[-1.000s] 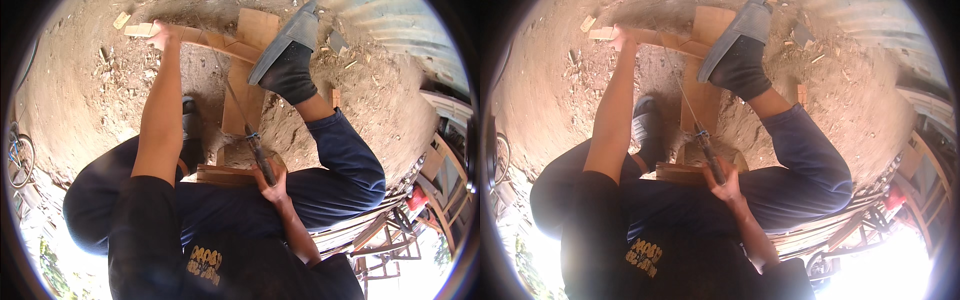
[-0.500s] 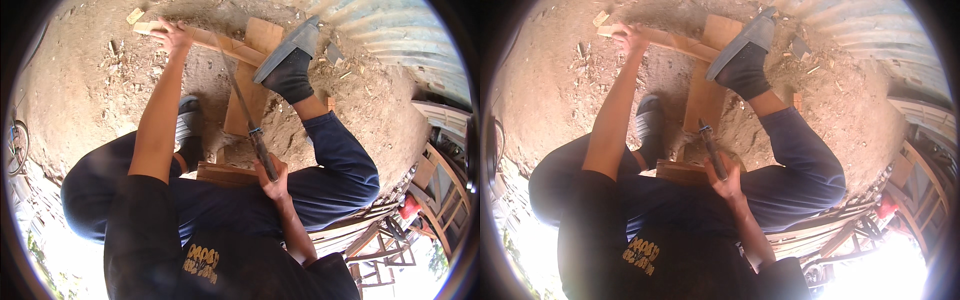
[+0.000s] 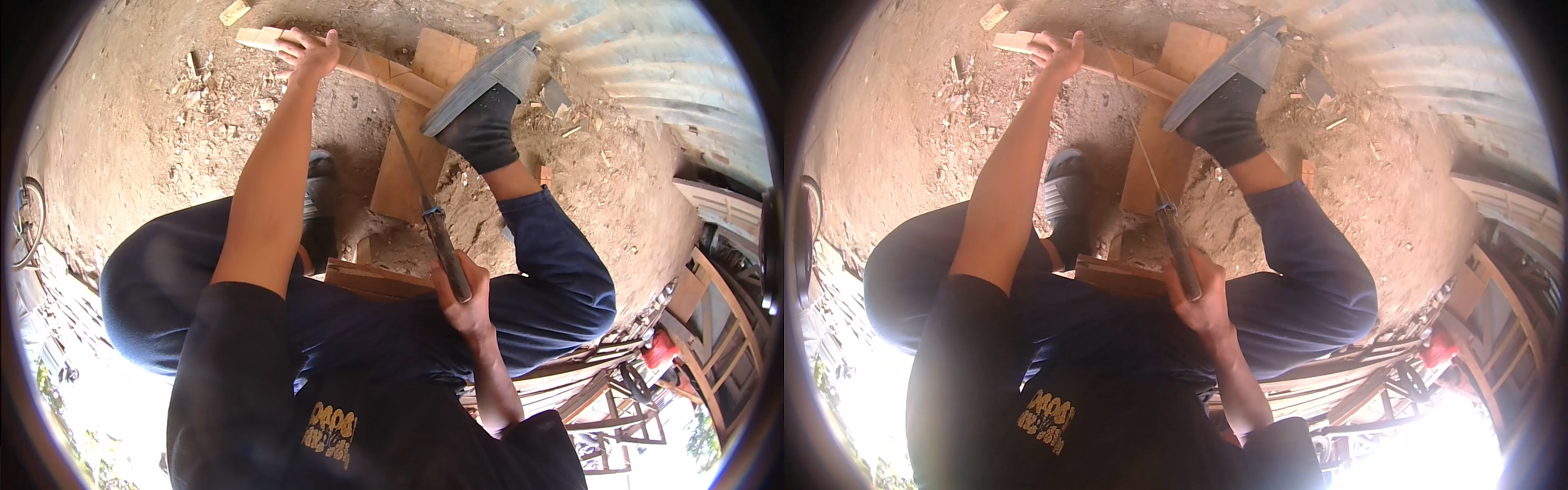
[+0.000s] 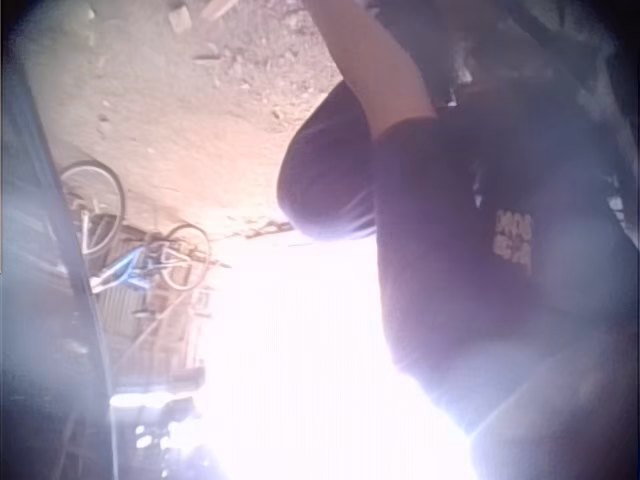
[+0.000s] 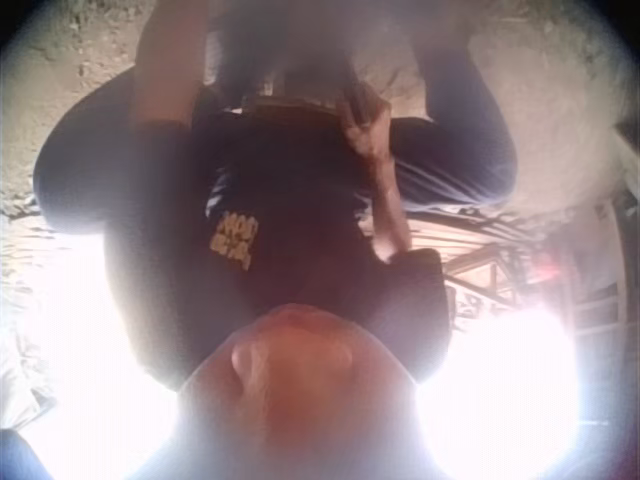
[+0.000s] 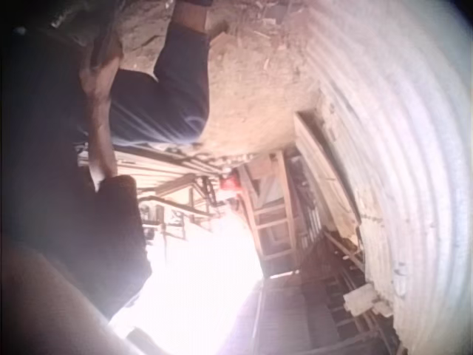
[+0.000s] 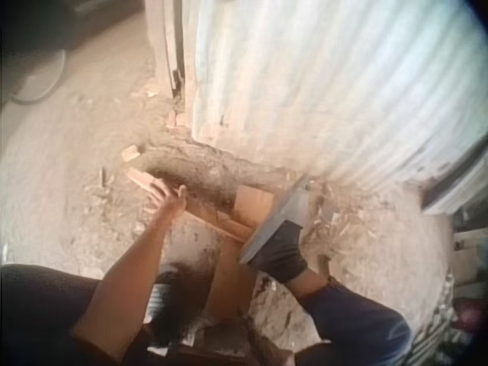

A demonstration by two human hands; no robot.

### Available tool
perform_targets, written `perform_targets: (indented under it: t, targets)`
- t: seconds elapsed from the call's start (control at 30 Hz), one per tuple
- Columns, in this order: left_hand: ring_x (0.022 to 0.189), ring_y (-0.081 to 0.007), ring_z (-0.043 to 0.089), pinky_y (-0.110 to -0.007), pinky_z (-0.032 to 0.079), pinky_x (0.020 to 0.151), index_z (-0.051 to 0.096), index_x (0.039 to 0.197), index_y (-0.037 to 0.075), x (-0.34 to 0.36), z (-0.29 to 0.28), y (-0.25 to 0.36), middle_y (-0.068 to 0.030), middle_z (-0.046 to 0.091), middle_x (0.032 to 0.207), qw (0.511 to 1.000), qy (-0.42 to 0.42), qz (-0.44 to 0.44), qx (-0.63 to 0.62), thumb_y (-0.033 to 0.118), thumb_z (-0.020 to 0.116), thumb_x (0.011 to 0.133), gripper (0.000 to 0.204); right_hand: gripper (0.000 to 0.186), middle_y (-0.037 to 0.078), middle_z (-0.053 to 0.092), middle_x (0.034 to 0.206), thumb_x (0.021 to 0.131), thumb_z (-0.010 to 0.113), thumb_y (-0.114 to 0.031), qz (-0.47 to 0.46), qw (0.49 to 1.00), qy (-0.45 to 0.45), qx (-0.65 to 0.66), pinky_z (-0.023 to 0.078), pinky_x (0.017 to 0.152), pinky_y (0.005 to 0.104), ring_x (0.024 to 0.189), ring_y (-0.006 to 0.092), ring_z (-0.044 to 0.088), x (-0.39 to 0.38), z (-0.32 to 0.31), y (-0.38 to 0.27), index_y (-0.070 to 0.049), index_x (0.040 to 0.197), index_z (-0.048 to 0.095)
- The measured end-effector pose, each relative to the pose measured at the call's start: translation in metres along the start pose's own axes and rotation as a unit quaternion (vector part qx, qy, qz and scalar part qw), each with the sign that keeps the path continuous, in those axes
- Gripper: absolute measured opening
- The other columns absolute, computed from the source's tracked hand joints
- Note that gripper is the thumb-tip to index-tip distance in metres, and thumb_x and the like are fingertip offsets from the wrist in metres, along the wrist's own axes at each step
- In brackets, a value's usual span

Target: The person sits cross-legged on the ground and uses a hand saw to cut a small wooden plank. They hold the wood steady with their left hand and saw with their right hand, completing the cut and separating the piece.

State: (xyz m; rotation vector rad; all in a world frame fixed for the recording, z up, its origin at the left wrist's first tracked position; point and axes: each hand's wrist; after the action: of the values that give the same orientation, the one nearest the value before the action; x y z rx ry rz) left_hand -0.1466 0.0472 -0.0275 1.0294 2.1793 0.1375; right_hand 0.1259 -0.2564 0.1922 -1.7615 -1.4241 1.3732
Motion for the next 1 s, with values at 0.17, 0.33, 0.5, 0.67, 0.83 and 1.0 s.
perform_targets:
  t: [0.17,0.33,0.5,0.67,0.83,1.0]
  targets:
    - [0.151,-0.0430,-0.013,-0.069,0.003,0.117,-0.020,0.157,0.016,0.027,-0.004,-0.013,-0.0268,-0.030,0.158,0.997,-0.074,-0.022,0.030,0.070,0.021,0.097,0.091,0.020,0.000,0.046,0.059,0.092,0.064,-0.004,-0.007,0.999,-0.010,-0.046,0.032,0.048,0.0266,0.056,0.0035,0.038,0.004,0.004,-0.022,-0.001,0.076,0.053]
    - [0.151,-0.0443,-0.013,-0.067,0.005,0.119,-0.017,0.158,0.017,0.014,0.000,0.000,-0.0264,-0.030,0.158,0.998,-0.052,-0.011,-0.020,0.065,0.017,0.099,0.084,0.012,0.017,0.058,0.066,0.091,0.066,-0.005,0.060,0.994,-0.048,-0.079,0.047,0.055,0.0369,0.054,0.0265,0.058,-0.013,-0.006,-0.025,0.001,0.086,0.057]
    - [0.148,-0.0534,-0.003,-0.069,0.013,0.117,-0.013,0.159,0.015,0.094,0.014,-0.062,-0.0310,-0.025,0.158,0.993,-0.033,-0.032,0.111,0.067,0.027,0.097,0.090,0.012,0.016,0.058,0.064,0.091,0.066,-0.005,0.048,0.995,-0.065,-0.060,0.046,0.052,0.0364,0.052,0.0250,0.057,-0.011,0.006,-0.026,0.000,0.085,0.057]
    - [0.146,-0.0573,-0.001,-0.069,0.013,0.116,-0.011,0.159,0.010,0.088,0.032,-0.037,-0.0333,-0.021,0.158,0.998,-0.005,0.021,0.066,0.069,0.027,0.097,0.094,0.011,0.015,0.057,0.064,0.091,0.067,-0.006,0.047,0.996,-0.032,-0.065,0.046,0.052,0.0346,0.051,0.0208,0.055,-0.012,-0.011,-0.017,0.001,0.087,0.059]
    - [0.148,-0.0506,0.014,-0.061,0.027,0.115,-0.004,0.160,0.013,0.077,0.023,-0.026,-0.0282,-0.014,0.162,0.999,0.005,-0.011,0.048,0.073,0.036,0.094,0.098,0.008,0.014,0.058,0.068,0.090,0.066,-0.004,0.035,0.997,-0.051,-0.053,0.046,0.054,0.0353,0.054,0.0222,0.056,-0.005,-0.009,-0.006,0.002,0.088,0.060]
    - [0.150,-0.0497,-0.007,-0.060,0.021,0.119,-0.019,0.157,0.024,0.057,0.011,-0.022,-0.0184,-0.038,0.156,0.996,-0.081,-0.027,-0.037,0.078,0.032,0.092,0.099,0.017,0.000,0.049,0.060,0.092,0.064,-0.003,0.013,0.999,-0.010,-0.040,0.036,0.048,0.0261,0.056,0.0029,0.042,-0.014,-0.003,0.018,0.000,0.078,0.056]
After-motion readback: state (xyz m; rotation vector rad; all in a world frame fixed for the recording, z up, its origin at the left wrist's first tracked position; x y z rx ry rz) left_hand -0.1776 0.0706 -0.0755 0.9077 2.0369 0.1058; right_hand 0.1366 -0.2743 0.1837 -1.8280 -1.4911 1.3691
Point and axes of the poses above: each hand's wrist, its own x-axis towards the middle knuckle, its own z-axis out of the palm, y = z × x
